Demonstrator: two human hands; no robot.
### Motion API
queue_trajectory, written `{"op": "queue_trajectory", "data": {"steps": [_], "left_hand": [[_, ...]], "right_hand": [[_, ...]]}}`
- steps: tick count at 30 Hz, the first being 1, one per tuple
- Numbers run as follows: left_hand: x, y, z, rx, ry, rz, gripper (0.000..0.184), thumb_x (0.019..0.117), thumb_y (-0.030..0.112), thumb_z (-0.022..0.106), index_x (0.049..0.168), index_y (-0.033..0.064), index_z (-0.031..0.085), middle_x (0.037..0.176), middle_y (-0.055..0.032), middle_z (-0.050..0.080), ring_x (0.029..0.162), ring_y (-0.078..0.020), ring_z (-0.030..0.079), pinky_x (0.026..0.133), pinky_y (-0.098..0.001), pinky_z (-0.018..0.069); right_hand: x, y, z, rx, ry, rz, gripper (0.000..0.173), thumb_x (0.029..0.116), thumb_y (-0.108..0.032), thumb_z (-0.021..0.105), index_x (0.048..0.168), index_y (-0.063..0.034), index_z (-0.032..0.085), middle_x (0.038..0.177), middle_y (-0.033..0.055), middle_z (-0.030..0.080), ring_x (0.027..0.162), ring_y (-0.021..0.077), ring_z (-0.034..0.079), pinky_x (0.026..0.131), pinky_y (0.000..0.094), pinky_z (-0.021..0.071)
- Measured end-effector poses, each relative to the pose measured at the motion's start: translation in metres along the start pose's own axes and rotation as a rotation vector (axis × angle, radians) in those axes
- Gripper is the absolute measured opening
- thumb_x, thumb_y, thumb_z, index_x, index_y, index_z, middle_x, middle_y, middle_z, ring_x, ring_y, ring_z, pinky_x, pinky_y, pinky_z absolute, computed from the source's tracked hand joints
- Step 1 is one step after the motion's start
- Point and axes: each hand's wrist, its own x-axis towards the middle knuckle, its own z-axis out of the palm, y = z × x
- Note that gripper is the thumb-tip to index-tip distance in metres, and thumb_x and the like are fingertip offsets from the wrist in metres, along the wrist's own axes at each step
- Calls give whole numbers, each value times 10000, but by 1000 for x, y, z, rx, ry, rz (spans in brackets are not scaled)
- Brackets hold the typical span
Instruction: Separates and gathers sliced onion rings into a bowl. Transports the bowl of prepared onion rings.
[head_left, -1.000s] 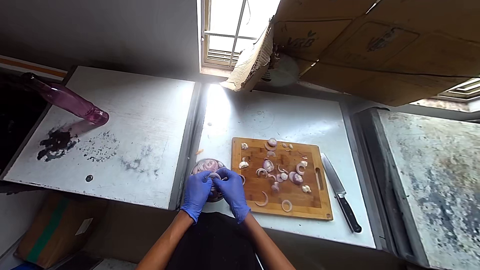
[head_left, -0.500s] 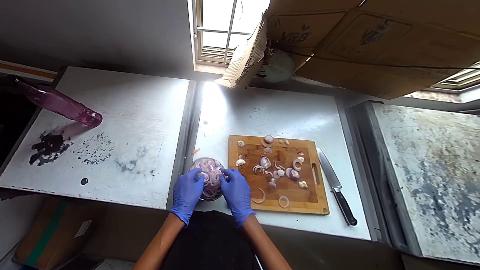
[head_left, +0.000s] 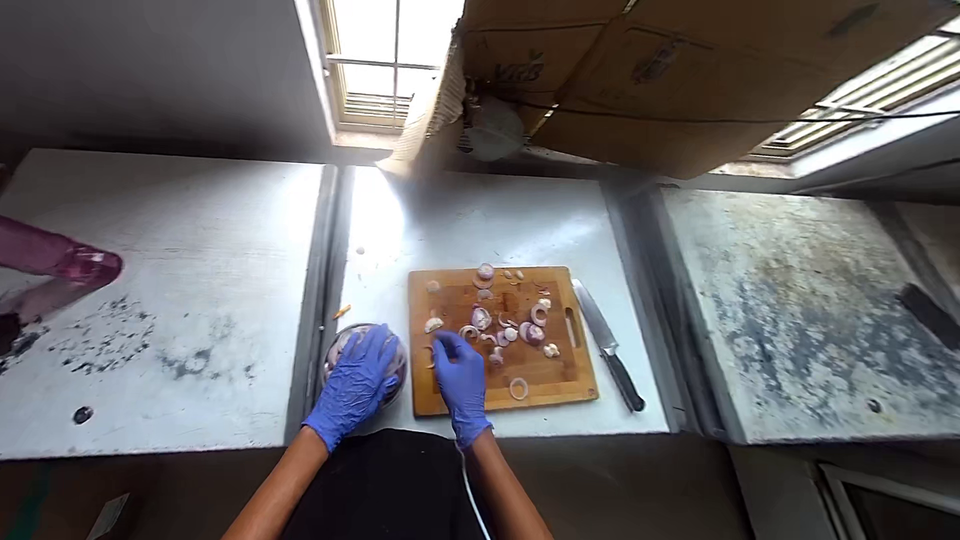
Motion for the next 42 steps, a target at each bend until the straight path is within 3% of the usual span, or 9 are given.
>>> {"op": "queue_trajectory", "data": {"steps": [4, 8, 18, 23, 29, 32, 36, 40, 42], "left_hand": [[-5, -3, 3, 31, 144, 9, 748, 1030, 597, 339, 1556, 74, 432, 1612, -159, 409, 1496, -354, 377, 1209, -603, 267], [-8, 0, -4, 17, 247, 6, 855, 1022, 664, 259, 1577, 22, 370, 1607, -196, 402, 1501, -354, 367, 1225, -581, 243], [-2, 42, -17, -122, 344, 87, 706, 1033, 521, 429, 1512, 3, 451, 1526, -228, 492, 1457, -346, 434, 1212, -499, 324], [23, 90, -4, -118, 205, 177, 454, 1021, 319, 499, 1351, 40, 637, 1374, -128, 655, 1235, -275, 656, 1023, -431, 537], [52, 112, 27, -193, 30, -205, 455, 1000, 255, 560, 1375, 5, 618, 1415, -170, 613, 1276, -327, 618, 1059, -465, 508], [84, 121, 27, -170, -145, -554, 515, 999, 232, 586, 1447, -17, 533, 1391, -227, 581, 1273, -372, 583, 1058, -478, 491], [127, 133, 29, -203, -192, -631, 452, 1023, 252, 553, 1416, 31, 577, 1341, -192, 608, 1262, -338, 589, 1047, -457, 505], [167, 142, 31, -319, -206, -644, 416, 1030, 224, 555, 1407, 52, 594, 1353, -190, 607, 1271, -338, 587, 1058, -492, 497], [182, 144, 34, -299, -207, -664, 393, 1028, 227, 557, 1382, 65, 612, 1330, -180, 618, 1248, -341, 602, 1029, -510, 512]], "right_hand": [[6, 95, -38, -302, 429, -105, 641, 900, -433, 685, 1387, -25, 596, 1456, 218, 546, 1381, 394, 497, 1136, 545, 421], [-2, 176, -63, -379, 500, 50, 957, 894, -570, 618, 1509, 123, 376, 1585, 368, 306, 1506, 509, 268, 1238, 570, 254], [18, 138, -10, -326, 263, -211, 918, 950, -515, 572, 1556, 116, 294, 1633, 317, 264, 1539, 424, 263, 1241, 511, 297], [41, 149, -52, -166, 344, -55, 341, 958, -147, 625, 1254, 15, 671, 1364, 232, 601, 1304, 394, 560, 1078, 546, 473], [83, 151, -74, -287, -71, -242, 363, 932, -188, 723, 1279, -83, 703, 1200, 206, 652, 1112, 373, 647, 907, 532, 564], [98, 129, -85, -335, -247, -72, 274, 939, -170, 710, 1198, -83, 689, 1200, 180, 638, 1065, 332, 667, 877, 509, 580], [117, 114, -93, -368, -134, -129, 179, 872, -48, 662, 1039, -42, 728, 1145, 168, 669, 1043, 330, 678, 847, 496, 586], [148, 106, -85, -318, -303, -268, 563, 894, -177, 768, 1410, -45, 586, 1346, 228, 596, 1236, 407, 588, 1005, 556, 520], [160, 107, -76, -318, -385, -253, 546, 859, -213, 814, 1349, -72, 620, 1276, 215, 596, 1149, 395, 619, 918, 556, 560]]}}
